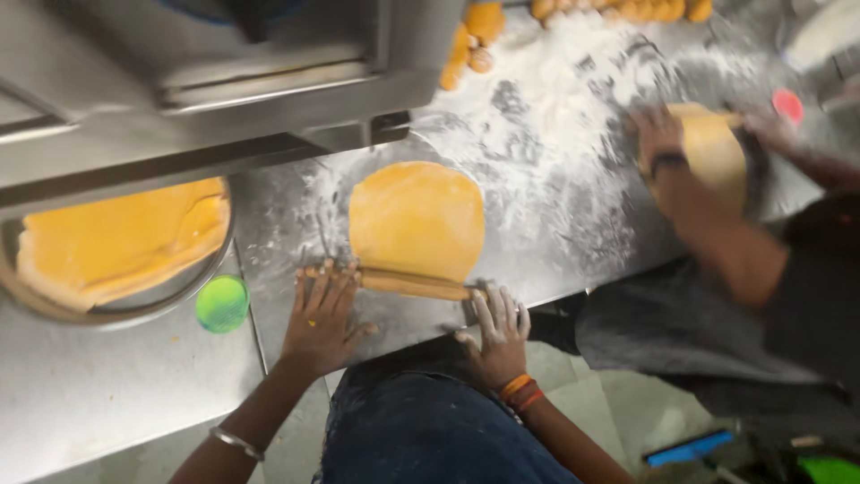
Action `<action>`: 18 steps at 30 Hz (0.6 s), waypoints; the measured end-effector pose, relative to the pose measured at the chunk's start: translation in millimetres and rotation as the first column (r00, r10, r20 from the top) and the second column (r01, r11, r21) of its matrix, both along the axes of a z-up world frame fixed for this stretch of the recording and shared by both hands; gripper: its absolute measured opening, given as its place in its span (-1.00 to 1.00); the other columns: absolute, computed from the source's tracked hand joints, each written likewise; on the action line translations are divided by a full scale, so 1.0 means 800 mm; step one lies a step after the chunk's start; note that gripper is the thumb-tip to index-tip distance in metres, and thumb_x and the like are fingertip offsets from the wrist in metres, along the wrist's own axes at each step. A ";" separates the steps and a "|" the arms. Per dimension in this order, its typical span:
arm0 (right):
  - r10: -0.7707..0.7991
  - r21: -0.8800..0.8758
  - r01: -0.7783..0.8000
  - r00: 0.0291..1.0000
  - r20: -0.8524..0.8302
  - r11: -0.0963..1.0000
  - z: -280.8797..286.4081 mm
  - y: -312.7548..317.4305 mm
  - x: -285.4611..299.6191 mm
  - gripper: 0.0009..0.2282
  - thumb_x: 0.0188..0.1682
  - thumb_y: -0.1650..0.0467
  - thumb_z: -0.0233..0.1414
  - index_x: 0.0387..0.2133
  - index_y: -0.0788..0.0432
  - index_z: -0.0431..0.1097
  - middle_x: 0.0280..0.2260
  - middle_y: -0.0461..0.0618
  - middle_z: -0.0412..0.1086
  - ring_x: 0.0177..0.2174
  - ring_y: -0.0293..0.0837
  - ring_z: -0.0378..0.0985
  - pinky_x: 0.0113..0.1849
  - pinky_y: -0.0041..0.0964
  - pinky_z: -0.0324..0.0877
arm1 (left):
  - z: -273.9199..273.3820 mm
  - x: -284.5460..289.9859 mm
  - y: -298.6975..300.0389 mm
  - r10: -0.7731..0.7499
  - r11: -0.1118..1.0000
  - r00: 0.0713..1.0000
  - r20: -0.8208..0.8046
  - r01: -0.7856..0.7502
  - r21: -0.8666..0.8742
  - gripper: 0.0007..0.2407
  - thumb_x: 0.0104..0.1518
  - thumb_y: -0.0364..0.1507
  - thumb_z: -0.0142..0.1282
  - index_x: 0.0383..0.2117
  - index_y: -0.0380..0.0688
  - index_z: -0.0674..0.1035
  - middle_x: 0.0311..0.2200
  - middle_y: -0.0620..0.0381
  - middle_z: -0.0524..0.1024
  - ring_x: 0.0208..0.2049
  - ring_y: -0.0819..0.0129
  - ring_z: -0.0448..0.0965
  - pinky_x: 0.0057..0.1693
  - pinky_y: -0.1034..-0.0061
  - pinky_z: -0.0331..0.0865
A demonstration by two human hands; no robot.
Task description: The person rolls out yellow dough balls into flat circular sheets on a floured stainless steel countertop using a wooden rolling pin. They repeatedly flip and reposition the dough, dusting it with flour as needed, and stack the finished sheets in a metal tray.
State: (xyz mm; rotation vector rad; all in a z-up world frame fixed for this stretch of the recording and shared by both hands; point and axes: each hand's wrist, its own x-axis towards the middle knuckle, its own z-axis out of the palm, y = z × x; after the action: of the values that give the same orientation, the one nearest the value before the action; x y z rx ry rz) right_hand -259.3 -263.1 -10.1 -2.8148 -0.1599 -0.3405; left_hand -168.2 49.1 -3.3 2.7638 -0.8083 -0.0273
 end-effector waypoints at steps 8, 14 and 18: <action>-0.291 -0.057 0.289 0.956 -0.026 0.956 -0.016 -0.050 0.177 -0.30 0.10 0.04 -0.17 0.38 0.27 0.02 0.40 0.21 0.01 0.38 0.24 -0.14 0.30 0.34 -0.36 | -0.016 0.258 -0.103 -0.062 0.998 0.998 -0.002 0.062 0.010 -0.38 0.30 0.01 -0.24 0.38 -0.15 0.18 0.50 0.09 -0.07 0.45 0.08 -0.09 0.45 0.00 -0.31; -0.033 0.111 0.036 0.999 -0.029 0.993 0.002 0.003 0.052 -0.29 -0.02 0.11 0.00 0.34 0.24 0.05 0.30 0.08 0.12 0.36 0.07 0.00 0.33 0.30 -0.27 | -0.010 0.163 -0.019 -0.335 0.925 0.814 0.474 0.379 0.004 -0.45 0.29 -0.16 0.05 0.30 -0.27 0.27 0.39 -0.14 0.14 0.45 -0.07 0.03 0.52 -0.15 -0.17; -0.092 0.215 0.106 0.993 -0.073 0.971 0.028 0.053 -0.013 -0.26 -0.09 0.13 0.11 0.29 0.33 0.07 0.31 0.30 0.10 0.31 0.24 0.01 0.24 0.31 -0.19 | 0.014 0.087 0.027 -0.301 0.952 0.951 0.076 0.304 -0.031 -0.26 0.02 -0.06 0.12 0.27 -0.35 0.26 0.32 -0.23 0.15 0.39 -0.14 -0.01 0.38 -0.20 -0.18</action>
State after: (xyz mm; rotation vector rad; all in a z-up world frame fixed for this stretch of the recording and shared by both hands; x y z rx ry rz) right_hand -269.4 -220.5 12.6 -2.6162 0.0313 -0.2739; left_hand -98.6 70.9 7.6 2.5876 -1.2306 0.0288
